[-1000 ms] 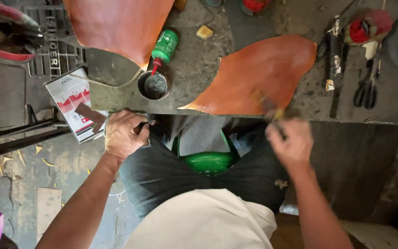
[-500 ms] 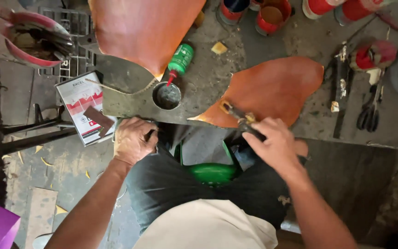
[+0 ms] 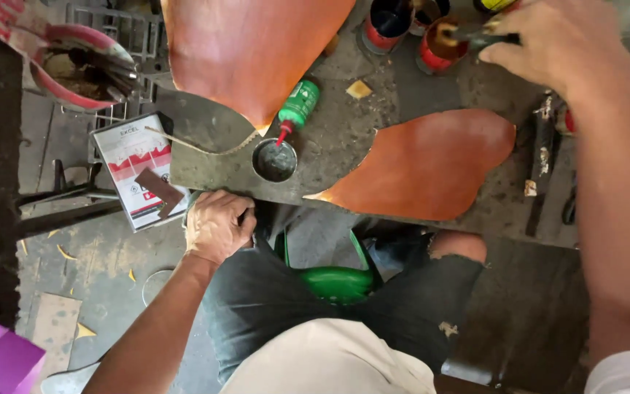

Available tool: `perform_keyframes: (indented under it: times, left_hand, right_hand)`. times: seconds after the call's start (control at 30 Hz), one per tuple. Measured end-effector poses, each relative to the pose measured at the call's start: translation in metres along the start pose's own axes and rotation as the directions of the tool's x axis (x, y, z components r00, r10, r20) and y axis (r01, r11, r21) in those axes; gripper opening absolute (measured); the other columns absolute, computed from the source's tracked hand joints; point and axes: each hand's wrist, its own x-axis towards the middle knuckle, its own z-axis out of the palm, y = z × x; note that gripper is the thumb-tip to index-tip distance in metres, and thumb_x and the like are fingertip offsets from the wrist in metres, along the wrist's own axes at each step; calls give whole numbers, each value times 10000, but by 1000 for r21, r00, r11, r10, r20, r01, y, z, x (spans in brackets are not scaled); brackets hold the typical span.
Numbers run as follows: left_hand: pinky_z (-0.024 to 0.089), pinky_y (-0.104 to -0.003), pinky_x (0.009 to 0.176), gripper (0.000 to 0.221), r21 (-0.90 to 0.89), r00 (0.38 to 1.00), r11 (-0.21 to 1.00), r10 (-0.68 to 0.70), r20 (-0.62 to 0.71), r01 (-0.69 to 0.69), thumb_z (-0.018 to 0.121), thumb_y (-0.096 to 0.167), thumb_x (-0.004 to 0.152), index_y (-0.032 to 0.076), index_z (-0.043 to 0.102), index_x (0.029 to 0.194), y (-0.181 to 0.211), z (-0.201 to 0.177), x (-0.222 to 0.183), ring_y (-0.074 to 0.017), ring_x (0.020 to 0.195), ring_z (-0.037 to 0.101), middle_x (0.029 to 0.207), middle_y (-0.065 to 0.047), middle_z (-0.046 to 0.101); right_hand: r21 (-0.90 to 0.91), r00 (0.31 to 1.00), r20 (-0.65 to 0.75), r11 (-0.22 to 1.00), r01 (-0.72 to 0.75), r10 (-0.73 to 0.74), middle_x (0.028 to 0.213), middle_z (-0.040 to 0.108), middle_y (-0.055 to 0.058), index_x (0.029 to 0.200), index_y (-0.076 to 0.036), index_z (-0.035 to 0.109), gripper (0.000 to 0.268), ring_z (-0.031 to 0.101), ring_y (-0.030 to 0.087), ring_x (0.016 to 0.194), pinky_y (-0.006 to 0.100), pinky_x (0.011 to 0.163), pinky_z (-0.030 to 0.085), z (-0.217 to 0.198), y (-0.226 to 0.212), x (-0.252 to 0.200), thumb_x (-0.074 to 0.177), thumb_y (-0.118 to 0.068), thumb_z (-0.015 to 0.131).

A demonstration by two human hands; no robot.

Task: A person is working on a leather component at a workbench, applying glue and using a tool to press and smooth the material.

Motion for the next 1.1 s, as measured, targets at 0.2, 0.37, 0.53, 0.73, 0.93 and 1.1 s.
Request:
perform_keyframes:
  times: [0.2,0.37,0.53,0.73,0.93,1.1]
  left_hand:
    - [476,-337,747,65,21,1000,1000,12,18,-12,684,202,745,197,733,787,-4,2,1,-198,752,647,784,54,726]
    - [517,-379,709,101,16,993,994,110,38,-111,675,180,807,156,735,885,-6,-5,2,-237,724,648,755,1,671]
    - [463,-390,501,115,31,946,948,316,69,-318,632,210,938,170,736,965,-3,-12,12,-237,621,618,713,-8,598]
    - [509,-463,561,105,-94,991,993,76,108,-65,650,238,898,165,725,890,-6,-3,8,-308,659,662,703,-35,655]
    - [537,-467,573,193,-55,993,998,29,112,-23,654,355,903,202,769,930,-9,4,4,-315,711,711,813,-4,745]
    - [506,-463,552,139,-53,992,999,12,127,-5,638,330,888,217,717,875,-3,3,4,-302,694,696,781,-4,712]
  right_hand:
    - [25,995,95,1000,-4,2,1550,560,22,1471,-202,672,511,562,417,1266,588,881,628,12,-21,41,1014,-431,670]
    - [12,984,172,998,-56,53,1437,642,15,1487,-231,661,535,627,409,1149,560,798,614,-2,-27,46,1008,-469,667]
    - [227,983,178,970,-83,42,1412,658,146,1467,-120,683,481,638,482,1096,653,817,597,-4,-22,30,1061,-378,680]
    - [583,964,185,768,-263,190,1555,439,255,1541,-4,550,524,417,581,1315,791,988,441,-34,-19,-8,1124,-305,648]
    - [898,887,157,311,-312,434,943,688,58,1130,-82,744,181,622,145,776,369,572,459,-8,-33,-68,1222,-238,754]
    - [898,695,440,-284,-336,568,840,694,54,1065,-112,703,113,623,141,675,278,565,521,-17,-103,-127,1086,-220,678]
